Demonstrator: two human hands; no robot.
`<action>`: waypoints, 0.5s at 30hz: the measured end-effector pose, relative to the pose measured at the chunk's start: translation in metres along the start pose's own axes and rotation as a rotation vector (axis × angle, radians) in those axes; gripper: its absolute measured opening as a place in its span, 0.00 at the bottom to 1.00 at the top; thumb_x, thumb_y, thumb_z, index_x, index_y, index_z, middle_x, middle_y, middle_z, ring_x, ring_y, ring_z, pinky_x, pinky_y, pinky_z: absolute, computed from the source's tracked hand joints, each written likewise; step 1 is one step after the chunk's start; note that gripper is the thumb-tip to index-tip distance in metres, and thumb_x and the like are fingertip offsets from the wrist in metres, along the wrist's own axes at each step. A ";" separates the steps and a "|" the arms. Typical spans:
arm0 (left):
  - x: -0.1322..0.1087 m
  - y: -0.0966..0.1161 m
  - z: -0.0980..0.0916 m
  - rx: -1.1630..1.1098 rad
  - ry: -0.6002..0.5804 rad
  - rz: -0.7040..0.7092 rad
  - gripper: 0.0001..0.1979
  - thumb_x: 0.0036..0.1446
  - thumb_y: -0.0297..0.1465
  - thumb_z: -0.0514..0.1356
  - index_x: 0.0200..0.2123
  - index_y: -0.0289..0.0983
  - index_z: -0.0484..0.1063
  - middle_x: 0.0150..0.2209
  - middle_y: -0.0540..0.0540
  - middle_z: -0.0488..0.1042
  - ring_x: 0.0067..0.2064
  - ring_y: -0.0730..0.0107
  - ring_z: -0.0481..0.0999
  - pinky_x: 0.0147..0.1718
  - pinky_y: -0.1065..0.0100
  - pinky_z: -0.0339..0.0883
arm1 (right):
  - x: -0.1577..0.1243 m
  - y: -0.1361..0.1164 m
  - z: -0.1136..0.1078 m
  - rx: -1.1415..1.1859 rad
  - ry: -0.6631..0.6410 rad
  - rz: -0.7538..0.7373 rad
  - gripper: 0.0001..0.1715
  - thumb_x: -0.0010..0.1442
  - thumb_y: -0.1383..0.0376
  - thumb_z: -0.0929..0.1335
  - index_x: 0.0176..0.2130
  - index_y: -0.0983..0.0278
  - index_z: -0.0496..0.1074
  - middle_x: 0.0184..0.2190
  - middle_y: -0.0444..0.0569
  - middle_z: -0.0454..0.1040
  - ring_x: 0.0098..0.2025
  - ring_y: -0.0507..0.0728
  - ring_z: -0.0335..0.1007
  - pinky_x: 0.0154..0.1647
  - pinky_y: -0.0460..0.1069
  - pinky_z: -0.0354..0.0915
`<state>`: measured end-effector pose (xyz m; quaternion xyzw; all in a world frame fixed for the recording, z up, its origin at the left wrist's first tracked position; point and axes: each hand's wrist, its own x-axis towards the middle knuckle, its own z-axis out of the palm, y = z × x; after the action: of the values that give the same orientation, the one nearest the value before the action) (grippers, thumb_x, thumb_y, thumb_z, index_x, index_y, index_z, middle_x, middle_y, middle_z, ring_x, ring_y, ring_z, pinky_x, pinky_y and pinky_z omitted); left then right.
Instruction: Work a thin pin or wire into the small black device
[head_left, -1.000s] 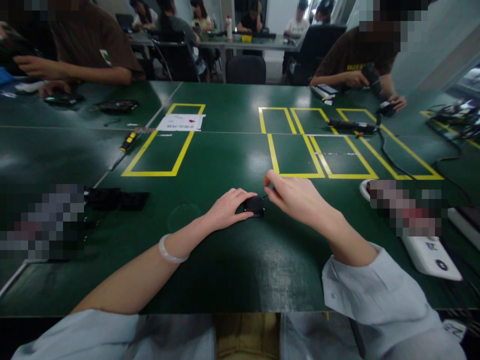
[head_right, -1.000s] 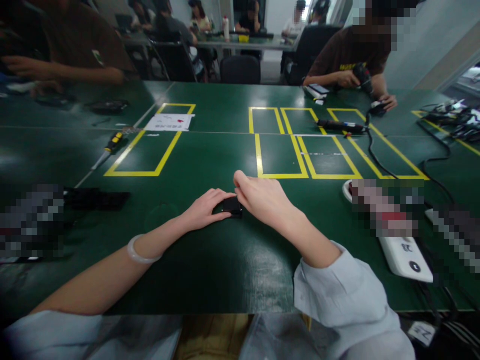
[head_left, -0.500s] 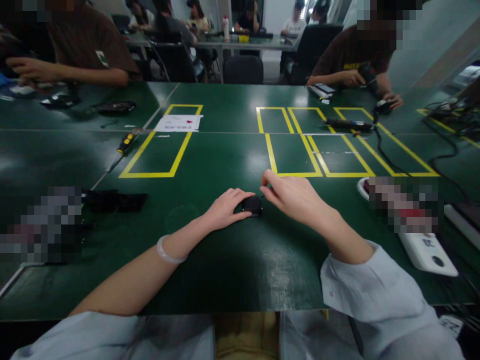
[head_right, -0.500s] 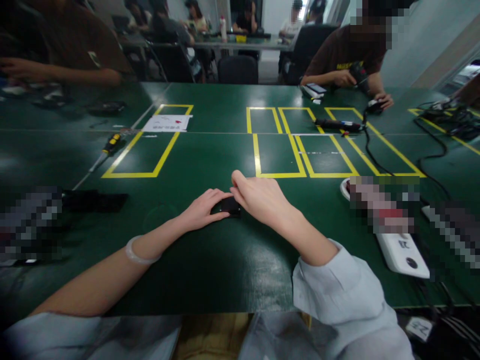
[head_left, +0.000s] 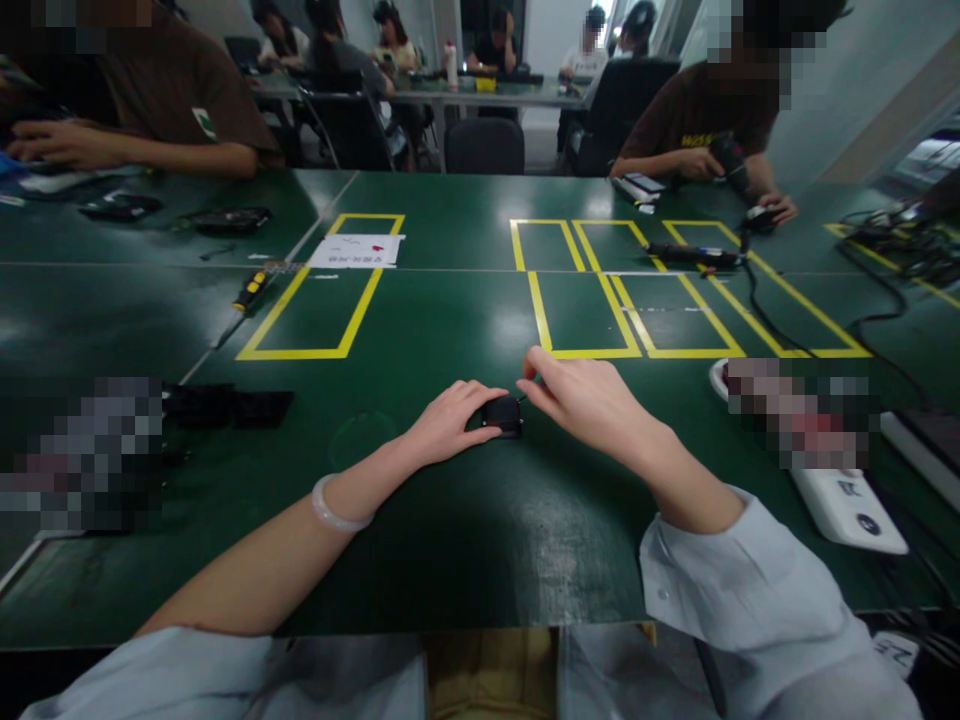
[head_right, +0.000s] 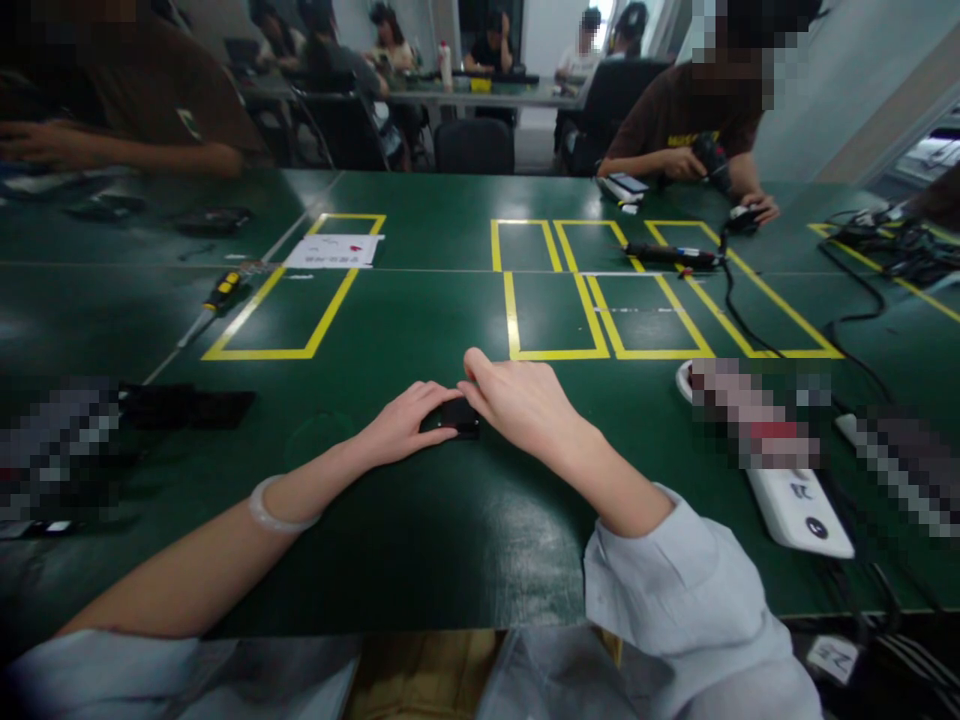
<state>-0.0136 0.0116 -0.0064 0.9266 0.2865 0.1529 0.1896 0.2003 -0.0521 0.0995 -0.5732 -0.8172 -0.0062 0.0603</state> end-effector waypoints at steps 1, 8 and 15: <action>0.000 0.000 0.000 0.000 0.001 0.000 0.25 0.62 0.46 0.55 0.58 0.41 0.63 0.48 0.42 0.69 0.48 0.58 0.67 0.48 0.58 0.63 | 0.000 0.000 0.000 -0.019 -0.006 0.003 0.16 0.68 0.56 0.56 0.44 0.62 0.65 0.29 0.47 0.77 0.29 0.55 0.72 0.25 0.47 0.46; 0.000 0.000 -0.001 -0.008 0.006 0.008 0.25 0.63 0.46 0.55 0.59 0.42 0.62 0.48 0.42 0.69 0.49 0.58 0.67 0.49 0.59 0.63 | 0.001 -0.001 0.000 0.007 0.002 0.016 0.14 0.67 0.62 0.55 0.46 0.63 0.63 0.33 0.47 0.78 0.29 0.54 0.71 0.24 0.47 0.46; 0.000 -0.001 0.000 0.012 0.002 0.014 0.25 0.62 0.45 0.56 0.58 0.41 0.62 0.48 0.42 0.69 0.48 0.59 0.67 0.48 0.59 0.63 | 0.001 -0.003 0.000 0.009 0.004 0.020 0.15 0.68 0.57 0.55 0.44 0.62 0.64 0.31 0.47 0.77 0.30 0.56 0.73 0.24 0.47 0.46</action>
<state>-0.0137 0.0121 -0.0068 0.9296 0.2809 0.1536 0.1826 0.1975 -0.0520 0.1002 -0.5810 -0.8113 -0.0030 0.0644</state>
